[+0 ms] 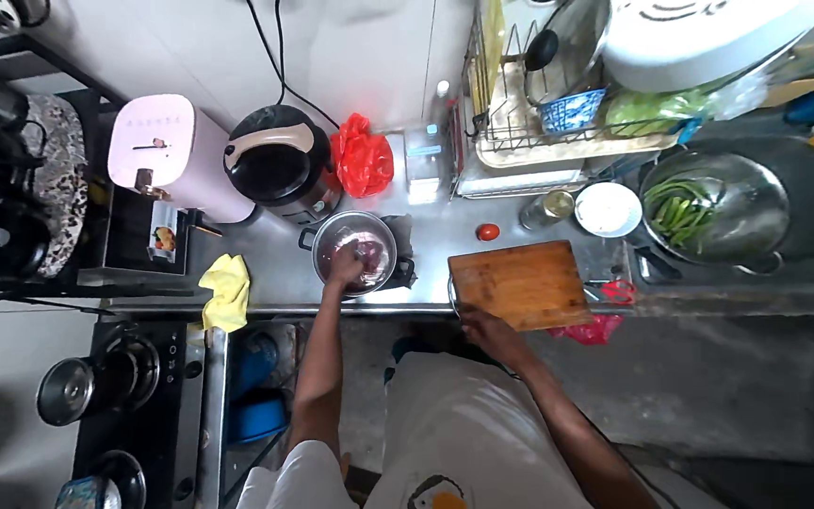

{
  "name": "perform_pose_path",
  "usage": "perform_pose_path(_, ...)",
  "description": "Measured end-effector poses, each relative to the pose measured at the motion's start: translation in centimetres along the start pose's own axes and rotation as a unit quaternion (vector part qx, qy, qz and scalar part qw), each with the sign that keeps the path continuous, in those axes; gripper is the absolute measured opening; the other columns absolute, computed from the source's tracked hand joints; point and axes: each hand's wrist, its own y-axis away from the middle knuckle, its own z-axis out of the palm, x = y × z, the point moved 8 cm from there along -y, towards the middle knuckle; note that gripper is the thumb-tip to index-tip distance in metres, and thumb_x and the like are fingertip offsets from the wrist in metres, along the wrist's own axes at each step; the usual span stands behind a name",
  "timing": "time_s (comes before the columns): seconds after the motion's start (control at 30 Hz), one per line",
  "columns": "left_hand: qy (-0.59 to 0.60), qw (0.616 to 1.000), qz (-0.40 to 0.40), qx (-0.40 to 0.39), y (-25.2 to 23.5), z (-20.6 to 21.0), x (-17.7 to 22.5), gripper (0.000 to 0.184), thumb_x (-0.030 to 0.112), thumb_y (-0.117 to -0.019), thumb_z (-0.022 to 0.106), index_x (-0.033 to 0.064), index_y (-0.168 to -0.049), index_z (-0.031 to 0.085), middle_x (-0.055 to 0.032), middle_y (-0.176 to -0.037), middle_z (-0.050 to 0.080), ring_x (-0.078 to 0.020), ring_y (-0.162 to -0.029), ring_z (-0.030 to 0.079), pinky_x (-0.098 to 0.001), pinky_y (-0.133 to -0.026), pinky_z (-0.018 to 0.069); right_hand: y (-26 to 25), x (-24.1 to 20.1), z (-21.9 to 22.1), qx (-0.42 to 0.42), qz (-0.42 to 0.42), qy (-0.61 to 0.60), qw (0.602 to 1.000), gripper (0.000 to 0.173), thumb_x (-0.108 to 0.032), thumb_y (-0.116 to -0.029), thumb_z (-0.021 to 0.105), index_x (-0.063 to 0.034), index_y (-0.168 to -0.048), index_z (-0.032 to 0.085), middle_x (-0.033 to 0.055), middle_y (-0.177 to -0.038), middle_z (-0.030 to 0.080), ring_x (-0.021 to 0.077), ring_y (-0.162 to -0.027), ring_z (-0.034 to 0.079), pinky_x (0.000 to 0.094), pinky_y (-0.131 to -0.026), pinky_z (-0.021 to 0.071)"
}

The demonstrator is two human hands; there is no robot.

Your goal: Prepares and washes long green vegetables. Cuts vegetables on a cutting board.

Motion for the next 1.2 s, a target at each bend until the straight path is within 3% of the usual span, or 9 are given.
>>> perform_pose_path(0.13,-0.064,0.998,-0.004,-0.015,-0.4,1.5,-1.2,0.09,0.057,-0.0934,0.067,0.0037,-0.158,0.035,-0.0271,-0.152,0.046,-0.0422,-0.144,0.042,-0.0604,-0.119,0.0338,0.4,-0.2,0.2,-0.005,0.007,0.011,1.0,0.042,-0.035,-0.1056,0.055,-0.0079,-0.137,0.061,0.0159,-0.132,0.066,0.0307,-0.122,0.064,0.052,-0.108,0.0494)
perform_pose_path(0.23,-0.064,0.998,-0.002,-0.021,-0.8,1.4,-1.0,0.081,0.042,-0.0899,0.078,-0.0022,-0.15,0.045,-0.0302,-0.139,0.056,-0.0451,-0.134,0.052,-0.0621,-0.114,0.04,0.7,-0.2,0.1,0.003,0.003,0.006,1.0,0.042,-0.034,-0.1054,0.055,-0.0079,-0.138,0.061,0.0158,-0.136,0.064,0.0308,-0.124,0.064,0.0515,-0.109,0.0488)
perform_pose_path(0.43,-0.049,0.999,0.014,0.006,-0.7,1.1,-1.6,0.061,0.022,-0.09,0.077,0.006,-0.144,0.054,-0.0258,-0.137,0.06,-0.0451,-0.13,0.056,-0.0657,-0.11,0.0422,1.6,1.5,-0.2,0.017,0.018,-0.032,0.999,0.04,-0.033,-0.1045,0.057,-0.0108,-0.137,0.062,0.0148,-0.134,0.065,0.0299,-0.124,0.063,0.0516,-0.11,0.0479)
perform_pose_path(0.57,-0.059,0.998,0.003,-0.002,-0.9,1.4,-0.9,0.065,0.026,-0.0914,0.076,0.0034,-0.147,0.051,-0.0268,-0.141,0.057,-0.0446,-0.133,0.053,-0.0646,-0.112,0.0412,2.7,3.8,-2.4,0.052,0.046,-0.066,0.995,0.04,-0.032,-0.1045,0.057,-0.0082,-0.137,0.062,0.015,-0.131,0.067,0.0287,-0.121,0.065,0.0511,-0.108,0.0495)
perform_pose_path(0.7,-0.09,0.996,0.02,0.013,-0.6,1.6,-0.2,0.078,0.037,-0.0916,0.074,0.0022,-0.154,0.042,-0.0296,-0.16,0.034,-0.0466,-0.147,0.035,-0.0637,-0.119,0.0309,4.1,9.8,-5.5,0.118,0.131,-0.106,0.979,0.04,-0.03,-0.1045,0.057,-0.0041,-0.135,0.063,0.0183,-0.129,0.067,0.0314,-0.121,0.065,0.0514,-0.109,0.0486)
perform_pose_path(0.83,-0.096,0.99,0.027,0.096,2.1,-0.6,2.9,0.065,0.032,-0.0923,0.075,-0.0014,-0.144,0.052,-0.0317,-0.146,0.049,-0.0464,-0.137,0.048,-0.0587,-0.115,0.0401,5.3,16.2,-7.9,0.142,0.2,-0.087,0.966,0.043,-0.031,-0.1046,0.057,-0.0015,-0.136,0.061,0.0221,-0.131,0.066,0.037,-0.125,0.062,0.0558,-0.11,0.0454)
perform_pose_path(1.0,-0.124,0.978,-0.018,0.169,5.4,-3.1,5.9,0.034,0.02,-0.0961,0.066,-0.0071,-0.117,0.067,-0.0298,-0.112,0.068,-0.0448,-0.109,0.066,-0.0622,-0.098,0.05,6.0,18.8,-11.0,0.178,0.158,-0.134,0.962,0.039,-0.03,-0.1034,0.059,-0.0015,-0.13,0.064,0.0214,-0.129,0.065,0.0348,-0.123,0.062,0.0535,-0.109,0.047)
perform_pose_path(1.13,-0.096,0.984,-0.048,0.14,6.0,-2.6,6.1,0.072,0.026,-0.0887,0.079,-0.0052,-0.146,0.049,-0.0341,-0.144,0.051,-0.0477,-0.137,0.049,-0.0603,-0.116,0.037,6.0,20.9,-12.1,0.162,0.126,-0.122,0.971,0.041,-0.034,-0.1039,0.057,-0.0034,-0.13,0.064,0.0191,-0.131,0.065,0.0332,-0.122,0.063,0.0531,-0.109,0.0478)
perform_pose_path(1.2,-0.124,0.972,-0.09,0.177,7.3,-3.4,6.9,0.057,0.025,-0.0902,0.077,-0.0068,-0.134,0.058,-0.0353,-0.134,0.057,-0.0498,-0.129,0.054,-0.0631,-0.109,0.0424,6.2,22.3,-13.0,0.158,0.114,-0.128,0.972,0.041,-0.034,-0.1036,0.057,-0.0045,-0.131,0.064,0.0183,-0.127,0.067,0.0325,-0.119,0.065,0.0535,-0.106,0.0494)
